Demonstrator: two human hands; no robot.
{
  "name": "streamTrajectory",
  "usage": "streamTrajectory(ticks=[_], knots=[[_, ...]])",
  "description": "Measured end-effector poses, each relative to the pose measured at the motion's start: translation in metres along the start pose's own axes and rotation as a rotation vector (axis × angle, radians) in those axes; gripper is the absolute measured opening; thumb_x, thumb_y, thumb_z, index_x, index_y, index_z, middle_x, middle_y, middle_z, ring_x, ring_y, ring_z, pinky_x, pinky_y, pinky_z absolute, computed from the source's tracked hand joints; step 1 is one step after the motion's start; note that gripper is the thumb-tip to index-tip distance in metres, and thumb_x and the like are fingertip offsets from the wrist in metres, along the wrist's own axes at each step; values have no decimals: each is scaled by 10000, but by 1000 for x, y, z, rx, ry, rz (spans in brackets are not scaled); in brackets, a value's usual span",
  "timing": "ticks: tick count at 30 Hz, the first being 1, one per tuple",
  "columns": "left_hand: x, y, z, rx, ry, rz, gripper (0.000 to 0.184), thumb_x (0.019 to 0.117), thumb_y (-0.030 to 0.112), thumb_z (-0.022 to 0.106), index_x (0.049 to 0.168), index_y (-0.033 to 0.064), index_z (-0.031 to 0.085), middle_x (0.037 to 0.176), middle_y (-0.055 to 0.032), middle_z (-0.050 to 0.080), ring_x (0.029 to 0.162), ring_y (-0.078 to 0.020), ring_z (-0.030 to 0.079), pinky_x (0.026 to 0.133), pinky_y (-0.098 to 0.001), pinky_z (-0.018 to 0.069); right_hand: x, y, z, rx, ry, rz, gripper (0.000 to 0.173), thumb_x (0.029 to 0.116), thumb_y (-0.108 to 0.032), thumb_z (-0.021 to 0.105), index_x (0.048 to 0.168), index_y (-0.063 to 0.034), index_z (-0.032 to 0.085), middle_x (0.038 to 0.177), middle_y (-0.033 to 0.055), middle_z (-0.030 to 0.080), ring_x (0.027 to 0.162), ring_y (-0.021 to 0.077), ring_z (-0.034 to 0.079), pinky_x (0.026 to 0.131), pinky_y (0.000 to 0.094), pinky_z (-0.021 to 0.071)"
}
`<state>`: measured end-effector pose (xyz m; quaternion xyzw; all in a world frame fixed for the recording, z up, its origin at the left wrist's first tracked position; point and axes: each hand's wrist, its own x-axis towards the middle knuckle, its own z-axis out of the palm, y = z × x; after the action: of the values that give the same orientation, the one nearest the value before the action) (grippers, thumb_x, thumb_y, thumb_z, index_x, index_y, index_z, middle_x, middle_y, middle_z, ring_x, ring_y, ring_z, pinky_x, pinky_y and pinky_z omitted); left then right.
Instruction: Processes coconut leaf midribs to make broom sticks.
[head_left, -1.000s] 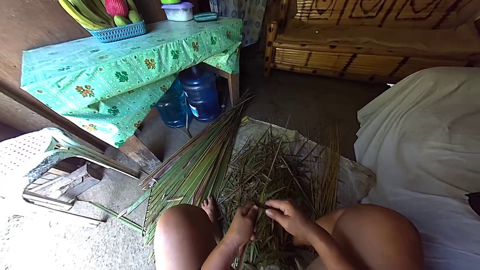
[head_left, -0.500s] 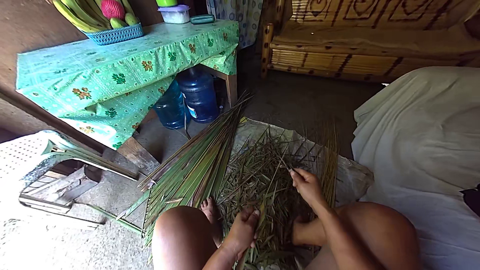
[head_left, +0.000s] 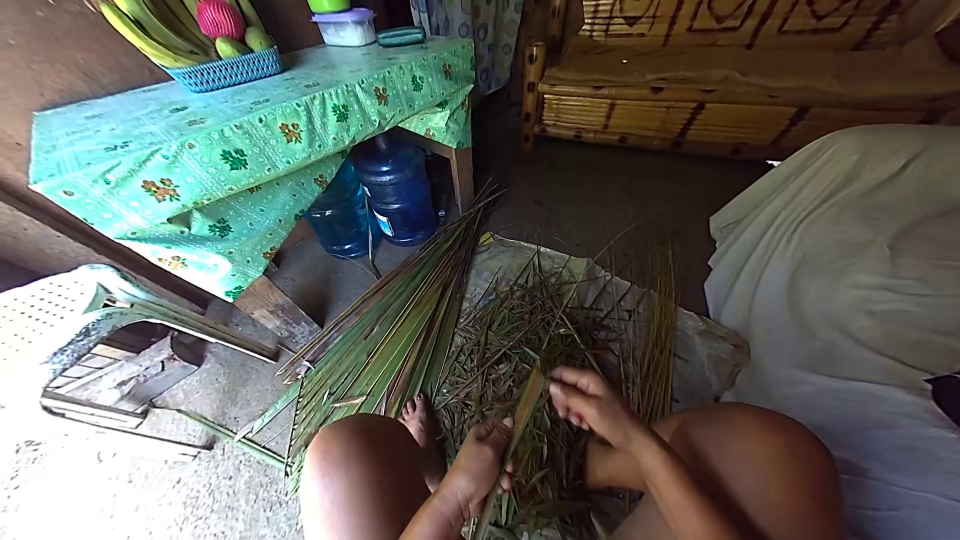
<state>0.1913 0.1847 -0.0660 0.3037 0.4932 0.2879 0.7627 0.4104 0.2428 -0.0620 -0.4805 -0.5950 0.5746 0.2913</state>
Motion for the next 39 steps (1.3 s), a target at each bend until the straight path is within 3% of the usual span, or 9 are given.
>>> streamTrajectory(ticks=[4,9,12,16,24,27,31,35,39], knots=[[4,3,-1,-39,44,4,291,1134,187,297,1004,86,537,584,56,440,414,-13,400,399,-145,367,-18,10,27,-282,-162,-207,303,999,-229,559,1091,4,731,828,64,687,694,67,588,673,253,504],[0,2,2,-65,18,-28,274,1139,225,323,988,98,514,577,60,406,407,-12,369,386,-144,339,5,13,9,-566,207,-78,349,1044,-241,543,1215,19,700,1035,203,730,969,332,711,902,545,547],[1,2,1,-66,38,-34,281,1138,233,331,981,95,519,571,60,405,403,-13,367,383,-145,331,8,6,-4,-487,255,-56,343,1048,-234,537,1230,12,690,1020,181,725,925,275,700,873,487,546],[7,7,0,-90,77,-46,291,1141,238,323,1004,86,530,573,57,414,400,-13,365,377,-145,323,-17,3,25,-252,-150,-155,308,1005,-211,535,1102,17,719,841,64,673,683,66,571,654,260,494],[3,6,4,-63,49,-52,248,1139,233,330,1030,102,510,573,61,383,403,-18,354,383,-152,326,10,7,11,-589,246,44,356,1063,-246,524,1255,5,688,1065,215,725,1016,363,700,935,580,520],[3,5,3,-17,54,-43,270,1138,237,339,1001,92,521,574,59,394,404,-20,355,387,-153,325,9,5,3,-497,286,-6,322,1052,-226,534,1199,2,707,955,167,723,858,267,692,820,488,546],[6,7,3,-23,77,-37,282,1139,213,327,1009,78,537,572,55,415,405,-18,366,387,-152,331,-12,8,26,-282,-126,-82,319,1020,-218,537,1160,2,721,886,77,694,723,86,601,702,280,515],[5,5,4,21,86,-6,269,1136,207,341,988,78,526,565,52,402,404,-27,368,390,-159,339,-4,13,27,-535,-33,-90,360,1038,-264,547,1227,-10,718,1110,166,737,1040,275,708,963,482,541],[4,2,5,100,89,21,255,1129,202,371,972,77,528,556,47,405,406,-39,379,397,-173,347,20,10,6,-634,173,84,365,1066,-260,520,1277,-13,688,1133,205,722,1090,350,686,987,559,501]])
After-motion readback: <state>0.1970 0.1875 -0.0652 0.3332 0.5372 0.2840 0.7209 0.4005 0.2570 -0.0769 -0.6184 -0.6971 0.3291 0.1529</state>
